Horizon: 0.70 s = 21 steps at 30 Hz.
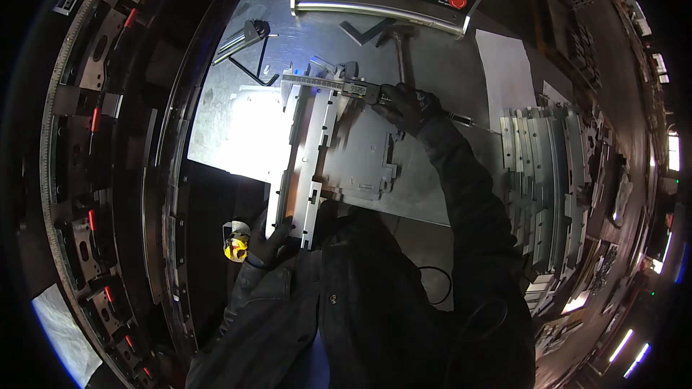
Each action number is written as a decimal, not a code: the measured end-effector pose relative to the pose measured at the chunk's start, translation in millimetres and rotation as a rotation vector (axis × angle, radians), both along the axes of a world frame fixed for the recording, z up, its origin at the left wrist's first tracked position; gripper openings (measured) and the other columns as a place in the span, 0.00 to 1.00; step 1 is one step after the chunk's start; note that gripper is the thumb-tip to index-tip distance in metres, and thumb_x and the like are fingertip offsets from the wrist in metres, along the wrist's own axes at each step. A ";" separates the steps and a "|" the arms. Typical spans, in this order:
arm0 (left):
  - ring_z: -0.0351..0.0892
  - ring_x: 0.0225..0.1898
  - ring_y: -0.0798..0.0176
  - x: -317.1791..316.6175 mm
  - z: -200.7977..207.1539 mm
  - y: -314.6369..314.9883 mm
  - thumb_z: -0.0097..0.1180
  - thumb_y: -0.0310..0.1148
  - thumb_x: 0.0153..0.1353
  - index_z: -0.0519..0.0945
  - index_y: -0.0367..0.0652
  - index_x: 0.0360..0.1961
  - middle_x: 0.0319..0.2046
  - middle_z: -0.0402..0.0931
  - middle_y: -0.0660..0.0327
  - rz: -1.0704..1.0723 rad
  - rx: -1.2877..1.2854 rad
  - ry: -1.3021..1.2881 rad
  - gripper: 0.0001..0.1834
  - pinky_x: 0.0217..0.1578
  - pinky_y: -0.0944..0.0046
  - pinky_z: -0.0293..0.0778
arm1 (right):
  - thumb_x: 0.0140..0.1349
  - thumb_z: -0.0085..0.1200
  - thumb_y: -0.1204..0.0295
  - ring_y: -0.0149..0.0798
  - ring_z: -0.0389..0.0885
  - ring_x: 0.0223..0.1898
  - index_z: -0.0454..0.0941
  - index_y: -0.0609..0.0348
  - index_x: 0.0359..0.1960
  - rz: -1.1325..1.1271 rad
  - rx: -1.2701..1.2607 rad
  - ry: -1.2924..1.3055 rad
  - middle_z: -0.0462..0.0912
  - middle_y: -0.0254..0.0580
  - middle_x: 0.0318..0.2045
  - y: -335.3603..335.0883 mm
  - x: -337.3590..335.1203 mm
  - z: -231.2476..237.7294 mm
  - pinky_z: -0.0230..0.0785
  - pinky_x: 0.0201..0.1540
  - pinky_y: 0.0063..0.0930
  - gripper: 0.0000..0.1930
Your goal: Operating a press brake machine to bend metal sheets and measuring the results with calipers.
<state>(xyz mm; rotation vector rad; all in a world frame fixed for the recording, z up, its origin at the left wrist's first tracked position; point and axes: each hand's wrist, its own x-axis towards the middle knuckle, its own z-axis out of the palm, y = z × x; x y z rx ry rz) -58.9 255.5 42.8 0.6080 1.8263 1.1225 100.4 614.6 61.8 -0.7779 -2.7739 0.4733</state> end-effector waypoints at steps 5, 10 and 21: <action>0.70 0.32 0.63 -6.4 -1.3 6.0 0.55 0.30 0.47 0.70 0.36 0.43 0.33 0.73 0.56 -0.127 0.111 0.130 0.20 0.34 0.66 0.67 | 0.51 0.50 0.61 0.37 0.72 0.23 0.69 0.48 0.43 0.005 0.024 0.103 0.73 0.35 0.27 -8.9 6.6 21.1 0.64 0.26 0.27 0.17; 0.72 0.35 0.65 -5.9 23.1 16.8 0.56 0.28 0.45 0.72 0.36 0.40 0.34 0.74 0.56 -0.132 0.160 0.065 0.19 0.37 0.66 0.67 | 0.51 0.50 0.65 0.39 0.74 0.25 0.68 0.49 0.46 0.053 -0.283 0.108 0.74 0.38 0.30 -71.0 17.9 50.6 0.64 0.26 0.28 0.18; 0.70 0.32 0.66 -2.8 31.8 23.4 0.54 0.26 0.45 0.71 0.36 0.41 0.31 0.74 0.59 -0.072 0.175 -0.127 0.18 0.36 0.67 0.67 | 0.48 0.53 0.64 0.42 0.73 0.23 0.66 0.53 0.48 0.119 -0.147 0.007 0.74 0.42 0.30 -137.9 59.4 -2.0 0.63 0.23 0.30 0.23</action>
